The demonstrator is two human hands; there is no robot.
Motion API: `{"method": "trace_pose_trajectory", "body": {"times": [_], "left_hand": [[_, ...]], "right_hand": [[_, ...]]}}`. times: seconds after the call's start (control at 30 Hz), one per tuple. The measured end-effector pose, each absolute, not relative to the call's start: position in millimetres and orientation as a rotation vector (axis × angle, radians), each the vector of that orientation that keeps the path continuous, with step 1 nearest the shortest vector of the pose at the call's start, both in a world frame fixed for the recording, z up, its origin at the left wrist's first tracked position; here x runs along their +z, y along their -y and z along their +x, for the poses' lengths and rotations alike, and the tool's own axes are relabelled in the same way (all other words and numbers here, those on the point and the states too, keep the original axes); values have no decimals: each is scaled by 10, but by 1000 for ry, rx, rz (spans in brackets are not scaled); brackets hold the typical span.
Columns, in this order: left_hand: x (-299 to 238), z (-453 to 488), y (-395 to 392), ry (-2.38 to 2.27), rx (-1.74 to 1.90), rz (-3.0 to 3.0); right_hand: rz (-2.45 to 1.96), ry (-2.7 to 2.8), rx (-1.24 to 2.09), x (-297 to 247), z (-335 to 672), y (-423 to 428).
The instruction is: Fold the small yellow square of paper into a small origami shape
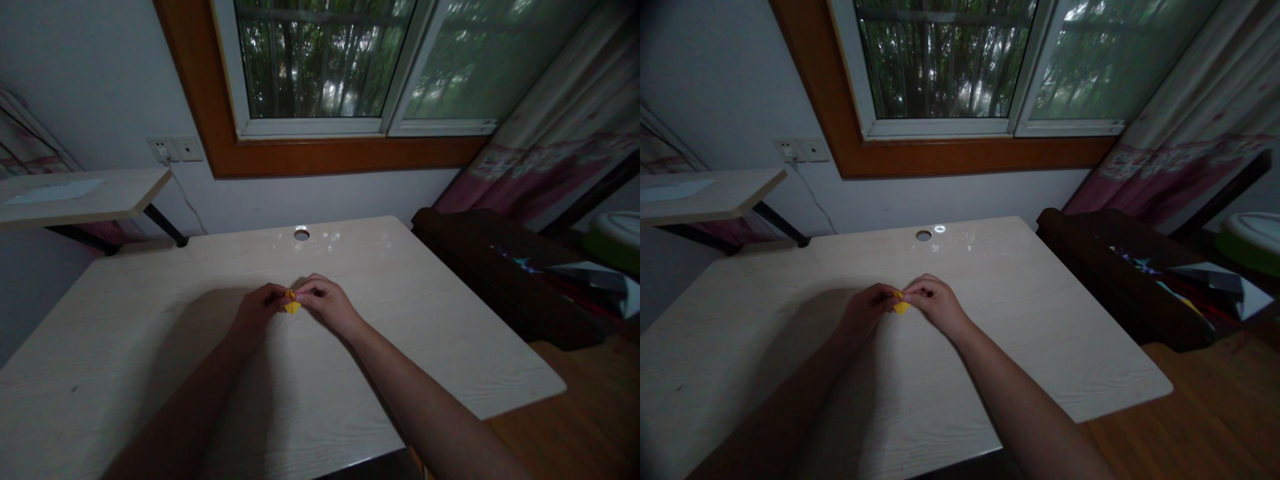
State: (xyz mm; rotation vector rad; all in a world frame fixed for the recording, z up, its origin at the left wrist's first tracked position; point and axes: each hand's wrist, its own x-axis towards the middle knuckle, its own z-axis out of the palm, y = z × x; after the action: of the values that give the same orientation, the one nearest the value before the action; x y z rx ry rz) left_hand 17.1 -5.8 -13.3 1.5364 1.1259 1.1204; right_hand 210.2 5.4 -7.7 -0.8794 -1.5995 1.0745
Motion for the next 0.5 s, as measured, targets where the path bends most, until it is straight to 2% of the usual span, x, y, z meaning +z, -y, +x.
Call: {"method": "trace_pose_trajectory", "body": {"times": [0.5], "left_hand": [[-153,193,50,-1107,1124,1439]], "right_hand": [[-951,1592,1034,-110,2083,-58]]}}
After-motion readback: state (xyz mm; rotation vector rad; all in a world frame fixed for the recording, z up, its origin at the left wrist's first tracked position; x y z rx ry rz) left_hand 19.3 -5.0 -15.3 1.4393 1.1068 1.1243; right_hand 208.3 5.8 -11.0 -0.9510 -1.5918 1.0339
